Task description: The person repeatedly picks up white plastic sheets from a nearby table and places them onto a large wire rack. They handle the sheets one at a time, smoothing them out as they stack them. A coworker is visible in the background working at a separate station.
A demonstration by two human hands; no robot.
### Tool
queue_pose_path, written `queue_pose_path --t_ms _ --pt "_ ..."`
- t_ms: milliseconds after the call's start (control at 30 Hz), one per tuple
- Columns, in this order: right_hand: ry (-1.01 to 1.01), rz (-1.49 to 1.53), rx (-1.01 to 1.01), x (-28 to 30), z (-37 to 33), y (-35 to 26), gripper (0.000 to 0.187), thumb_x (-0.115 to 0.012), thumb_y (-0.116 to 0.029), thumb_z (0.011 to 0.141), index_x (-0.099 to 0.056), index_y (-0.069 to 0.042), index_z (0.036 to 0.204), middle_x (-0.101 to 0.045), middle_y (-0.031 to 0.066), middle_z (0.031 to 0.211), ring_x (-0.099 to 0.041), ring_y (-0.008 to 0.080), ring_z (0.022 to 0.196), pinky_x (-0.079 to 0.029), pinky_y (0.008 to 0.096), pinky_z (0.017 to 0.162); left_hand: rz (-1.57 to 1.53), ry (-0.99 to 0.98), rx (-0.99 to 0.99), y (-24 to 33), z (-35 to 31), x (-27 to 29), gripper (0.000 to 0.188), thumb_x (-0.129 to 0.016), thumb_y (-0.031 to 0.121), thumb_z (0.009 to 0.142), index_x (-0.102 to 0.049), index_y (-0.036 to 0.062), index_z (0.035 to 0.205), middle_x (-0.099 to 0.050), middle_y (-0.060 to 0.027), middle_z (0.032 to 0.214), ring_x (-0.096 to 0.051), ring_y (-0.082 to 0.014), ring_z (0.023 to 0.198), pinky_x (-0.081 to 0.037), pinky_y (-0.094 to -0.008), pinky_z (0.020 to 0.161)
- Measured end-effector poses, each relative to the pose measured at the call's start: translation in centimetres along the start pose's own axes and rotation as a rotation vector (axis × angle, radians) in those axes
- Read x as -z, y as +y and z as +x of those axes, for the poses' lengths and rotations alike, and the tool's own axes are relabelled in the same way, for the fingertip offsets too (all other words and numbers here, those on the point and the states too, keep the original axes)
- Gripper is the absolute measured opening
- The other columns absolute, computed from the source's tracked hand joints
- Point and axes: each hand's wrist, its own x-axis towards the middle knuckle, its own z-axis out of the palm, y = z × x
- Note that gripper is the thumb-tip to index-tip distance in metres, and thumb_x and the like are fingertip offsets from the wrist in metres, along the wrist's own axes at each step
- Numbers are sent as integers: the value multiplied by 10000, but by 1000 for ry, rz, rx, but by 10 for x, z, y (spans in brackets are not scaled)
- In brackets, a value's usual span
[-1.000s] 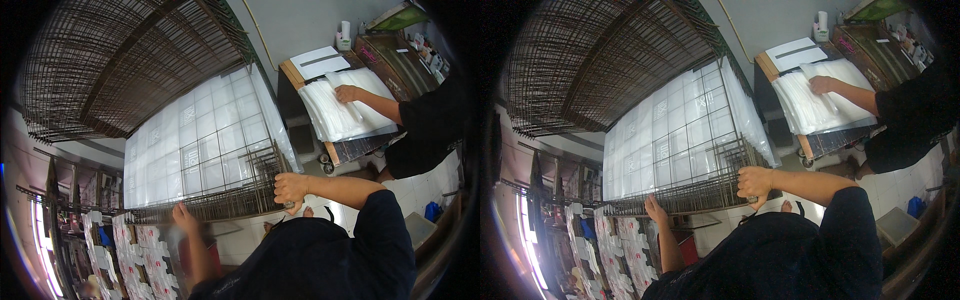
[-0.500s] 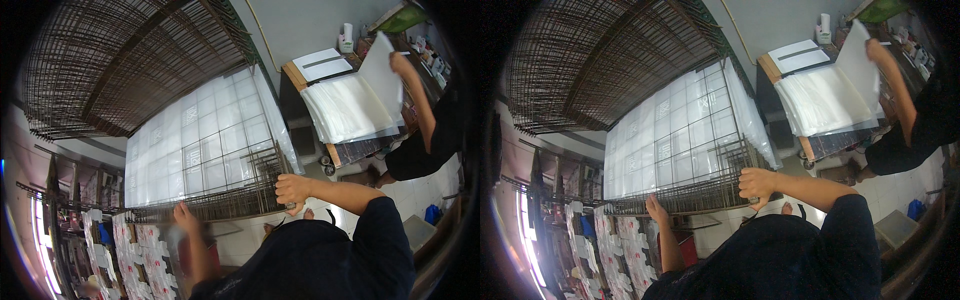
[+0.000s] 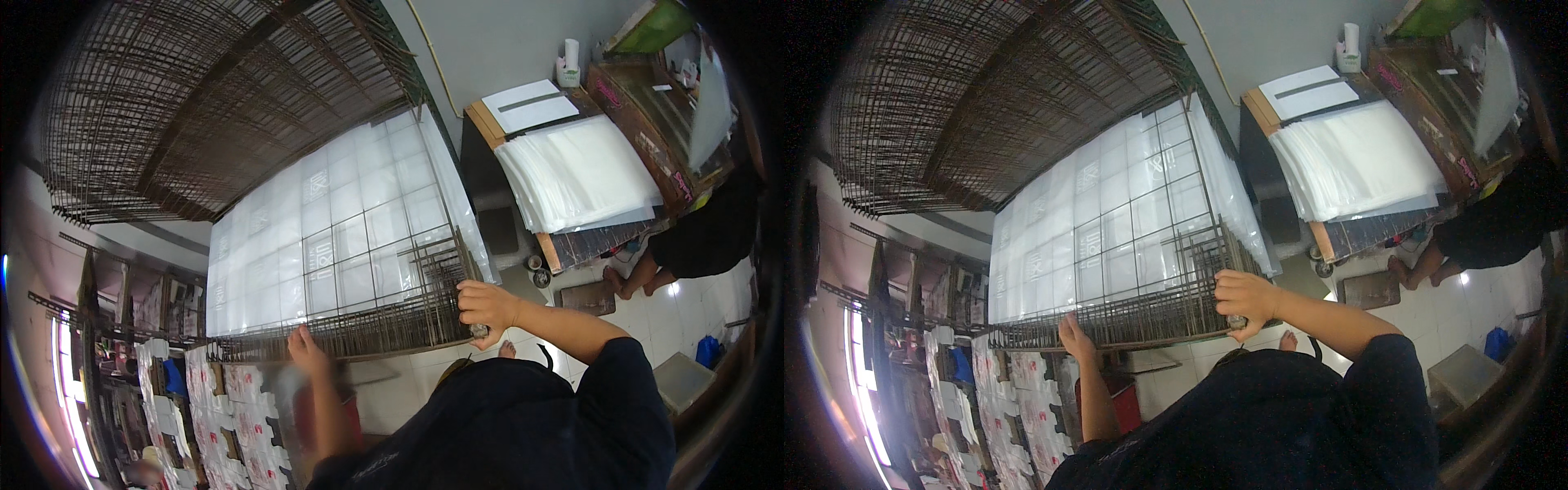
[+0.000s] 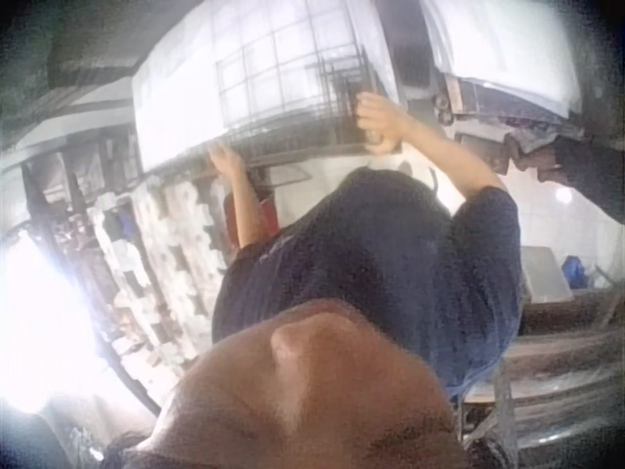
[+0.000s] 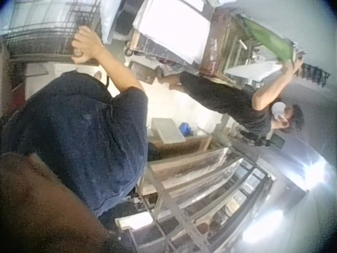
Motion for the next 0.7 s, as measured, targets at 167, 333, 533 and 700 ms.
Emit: queue_pose_path --t_ms 167,333,533,700 --pt "39 -45 -125 -1 -8 -10 467 -711 -382 577 -532 -37 837 -516 156 953 -488 350 1030 -334 506 982 45 55 -35 -12 -2 -5 394 -394 302 943 -612 -25 969 -574 -157 968 -498 -322 928 -363 -405 845" --pt "125 -56 -215 -17 -26 -13 634 -721 -445 632 -473 -57 1068 -469 209 1231 -406 407 1197 -287 530 1013 22 86 -83 -16 -2 -6 309 -479 269 902 -616 -3 955 -580 -159 958 -526 -324 911 -401 -411 819" --pt "180 -106 -224 -32 -38 -12 839 -725 -467 626 -344 -111 1284 -390 241 1320 -389 444 1201 -284 548 1002 37 108 -79 -19 0 -3 270 -511 266 880 -622 20 897 -597 -122 912 -530 -306 895 -402 -396 796" --pt "224 -149 -249 -39 -43 -8 801 -718 -471 624 -367 -128 1257 -397 232 1318 -409 444 1187 -294 550 1000 -74 227 -181 -12 -1 -3 328 -523 320 863 -615 26 976 -556 -144 1037 -495 -325 986 -372 -427 856"
